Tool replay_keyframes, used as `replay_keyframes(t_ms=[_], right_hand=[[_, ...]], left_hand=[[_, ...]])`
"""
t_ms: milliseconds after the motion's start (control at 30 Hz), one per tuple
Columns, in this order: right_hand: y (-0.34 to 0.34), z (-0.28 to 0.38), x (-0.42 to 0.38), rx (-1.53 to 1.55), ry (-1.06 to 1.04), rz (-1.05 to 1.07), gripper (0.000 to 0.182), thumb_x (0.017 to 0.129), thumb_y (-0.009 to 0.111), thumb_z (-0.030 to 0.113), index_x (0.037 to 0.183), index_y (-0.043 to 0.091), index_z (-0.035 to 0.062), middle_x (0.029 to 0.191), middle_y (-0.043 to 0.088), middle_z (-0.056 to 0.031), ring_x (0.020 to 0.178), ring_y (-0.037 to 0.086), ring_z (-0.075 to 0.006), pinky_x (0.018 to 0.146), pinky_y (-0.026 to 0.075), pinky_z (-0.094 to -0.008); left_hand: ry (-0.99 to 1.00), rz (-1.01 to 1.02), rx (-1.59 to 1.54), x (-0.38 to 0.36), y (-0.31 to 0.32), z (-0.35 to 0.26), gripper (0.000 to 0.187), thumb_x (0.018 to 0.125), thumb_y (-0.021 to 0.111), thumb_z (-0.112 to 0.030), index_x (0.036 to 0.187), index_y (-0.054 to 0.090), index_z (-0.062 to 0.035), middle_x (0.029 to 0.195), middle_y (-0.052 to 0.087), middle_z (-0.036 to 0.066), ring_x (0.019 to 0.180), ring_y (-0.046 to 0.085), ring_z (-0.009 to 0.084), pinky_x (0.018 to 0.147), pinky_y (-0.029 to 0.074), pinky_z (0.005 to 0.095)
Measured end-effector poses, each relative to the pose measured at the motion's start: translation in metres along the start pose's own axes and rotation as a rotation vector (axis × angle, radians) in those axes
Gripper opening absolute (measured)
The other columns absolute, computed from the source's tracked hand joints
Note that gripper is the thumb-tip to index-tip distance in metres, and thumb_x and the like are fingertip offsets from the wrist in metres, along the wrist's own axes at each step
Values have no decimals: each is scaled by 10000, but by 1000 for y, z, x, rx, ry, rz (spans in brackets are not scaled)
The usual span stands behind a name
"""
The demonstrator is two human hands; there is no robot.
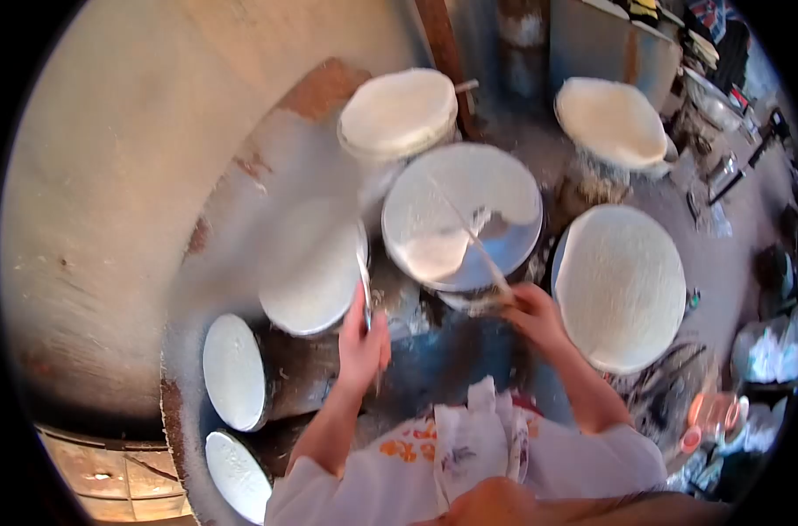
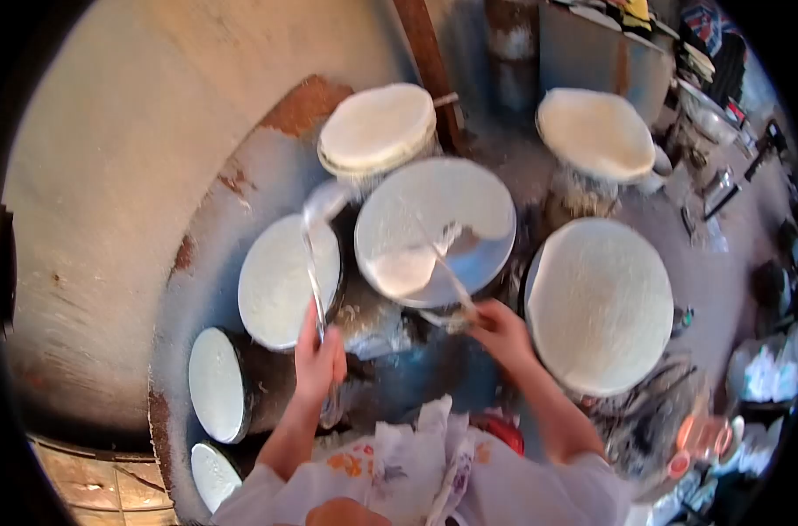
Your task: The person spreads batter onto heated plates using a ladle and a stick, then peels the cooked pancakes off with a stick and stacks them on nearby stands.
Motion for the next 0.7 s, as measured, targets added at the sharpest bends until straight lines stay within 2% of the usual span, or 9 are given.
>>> replay_keyframes(t_ms=[67, 133, 167, 233, 300, 400, 533, 633, 700], right_hand=[[118, -42, 16, 289, 143, 71, 337, 842, 620, 67, 1134, 452, 56, 886, 644, -94, 630, 587, -140, 560, 446, -258], [206, -112, 59, 361, 68, 28, 322, 912, 541, 127, 1187, 382, 72, 841, 654, -110, 504, 519, -120, 436, 398, -273], [229, -115, 60, 386, 104, -11, 312, 928, 524, 153, 1196, 382, 81, 805, 625, -85, 472, 472, -103, 397, 362, -268], [239, -127, 40, 534, 204, -201, 295, 937, 511, 166, 1197, 388, 101, 728, 550, -39, 449, 422, -93, 384, 331, -249], [227, -120, 21, 640, 110, -284, 307, 942, 511, 166, 1230, 406, 142, 666, 449, 6, 444, 359, -67, 381, 278, -235], [209, -117, -13, 595, 91, -402, 353, 931, 530, 140, 1267, 424, 153, 650, 438, 19, 441, 336, -54, 378, 235, -244], [158, -100, -4, 482, 76, -652, 318, 937, 506, 130, 1251, 459, 136, 680, 457, 1, 457, 352, -59, 393, 284, -245], [153, -69, 10, 464, -88, -671, 297, 927, 525, 141, 1221, 493, 111, 660, 460, -3, 447, 377, -69, 385, 296, -248], [177, -96, -18, 368, 69, -532, 318, 931, 525, 162, 1240, 490, 97, 666, 492, -19, 437, 404, -86, 371, 312, -257]], left_hand=[[68, -9, -133, 15, -16, -1, 604, 950, 434, -60, 1470, 129, -95, 519, 371, -32, 371, 332, 53, 347, 313, 218], [135, 23, -171, 9, -36, -3, 586, 957, 414, -64, 1473, 141, -121, 527, 346, -32, 374, 309, 49, 338, 303, 212], [156, 40, -201, 8, -45, -3, 574, 960, 395, -64, 1474, 151, -142, 540, 325, -35, 380, 296, 48, 334, 294, 207], [149, 60, -213, -3, -67, -5, 581, 956, 396, -58, 1475, 149, -141, 539, 321, -31, 376, 298, 51, 328, 294, 212], [148, 102, -191, -1, -83, -15, 588, 959, 412, -72, 1475, 139, -138, 538, 319, -31, 375, 297, 53, 327, 291, 217], [134, 165, -260, -5, -98, -16, 599, 960, 417, -67, 1473, 109, -104, 518, 356, -26, 364, 315, 53, 331, 295, 215], [159, 155, -259, -8, -106, -10, 605, 953, 411, -55, 1470, 98, -79, 509, 374, -23, 360, 318, 55, 336, 308, 216], [132, 138, -194, -18, -117, -10, 603, 949, 417, -59, 1470, 116, -100, 511, 366, -23, 362, 304, 56, 334, 299, 221], [138, 127, -167, -14, -120, -9, 593, 953, 407, -62, 1474, 136, -147, 507, 352, -20, 365, 296, 59, 330, 285, 228]])
Point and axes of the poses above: each hand's wrist, its own x-axis towards the middle knuckle, its own y-axis out of the palm, z = x × y, the point moved 9 cm from there along x, towards the middle knuckle
